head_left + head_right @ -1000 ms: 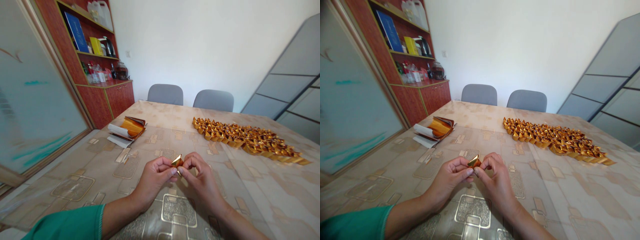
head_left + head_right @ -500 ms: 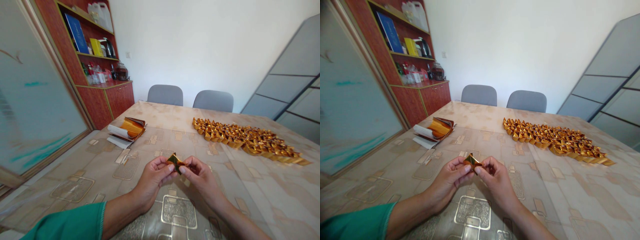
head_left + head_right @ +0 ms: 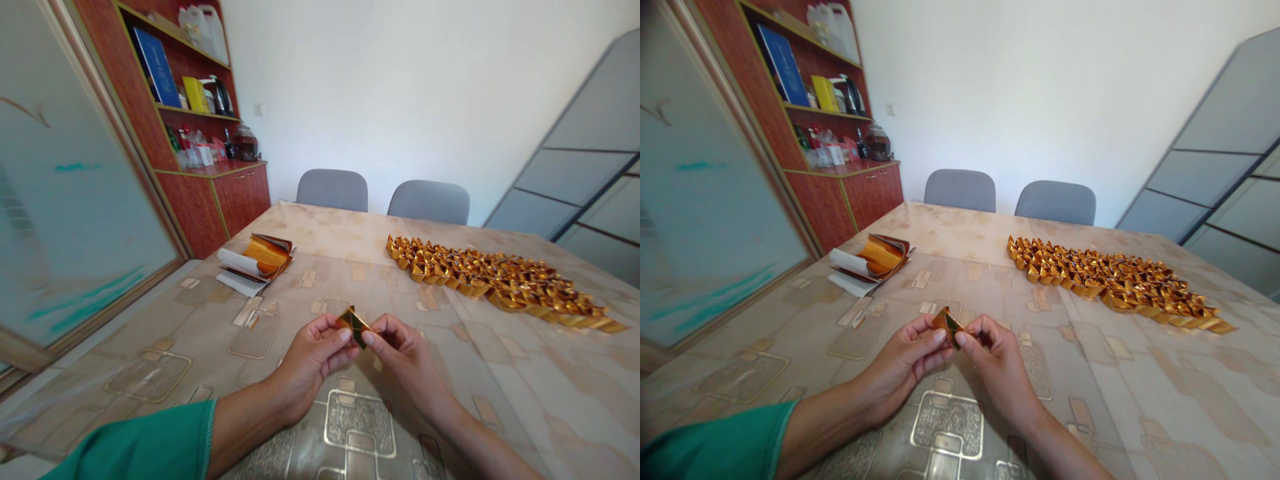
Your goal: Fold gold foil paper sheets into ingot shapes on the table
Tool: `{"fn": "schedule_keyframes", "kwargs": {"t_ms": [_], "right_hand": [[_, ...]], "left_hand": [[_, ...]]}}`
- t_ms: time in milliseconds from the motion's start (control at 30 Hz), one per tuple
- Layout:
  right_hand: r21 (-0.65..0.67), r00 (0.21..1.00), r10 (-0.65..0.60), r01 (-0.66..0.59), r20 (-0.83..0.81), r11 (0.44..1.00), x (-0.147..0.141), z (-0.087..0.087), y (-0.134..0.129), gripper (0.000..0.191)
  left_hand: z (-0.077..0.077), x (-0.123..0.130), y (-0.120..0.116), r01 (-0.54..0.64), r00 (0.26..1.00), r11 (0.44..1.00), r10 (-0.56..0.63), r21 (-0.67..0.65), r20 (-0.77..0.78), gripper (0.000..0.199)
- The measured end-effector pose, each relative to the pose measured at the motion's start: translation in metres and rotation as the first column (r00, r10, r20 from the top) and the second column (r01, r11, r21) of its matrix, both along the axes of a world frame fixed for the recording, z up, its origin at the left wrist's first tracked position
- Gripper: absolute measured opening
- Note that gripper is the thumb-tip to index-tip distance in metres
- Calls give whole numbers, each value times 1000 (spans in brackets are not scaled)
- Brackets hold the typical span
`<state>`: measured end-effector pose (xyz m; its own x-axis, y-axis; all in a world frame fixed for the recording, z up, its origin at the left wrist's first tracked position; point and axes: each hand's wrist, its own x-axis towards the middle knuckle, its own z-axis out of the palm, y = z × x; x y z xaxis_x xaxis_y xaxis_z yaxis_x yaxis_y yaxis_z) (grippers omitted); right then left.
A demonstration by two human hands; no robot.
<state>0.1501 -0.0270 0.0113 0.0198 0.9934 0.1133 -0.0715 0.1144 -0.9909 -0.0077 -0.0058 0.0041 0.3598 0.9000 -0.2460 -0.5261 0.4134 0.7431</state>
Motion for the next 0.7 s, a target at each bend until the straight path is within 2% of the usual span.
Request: {"fn": "schedule_keyframes", "kwargs": {"t_ms": [367,500,700], "right_hand": [[-48,999,25,-27,-35,998,-1,-10,0,33],[-69,989,103,-111,-103,991,1,-5,2,28],[-39,991,100,-104,-84,994,1,0,1,31]], "left_hand": [[-1,0,1,-14,999,1000,14,-3,-48,35],[-3,0,3,-13,1000,1000,13,3,-17,31],[-3,0,3,-48,997,998,50,42,-64,30]]}}
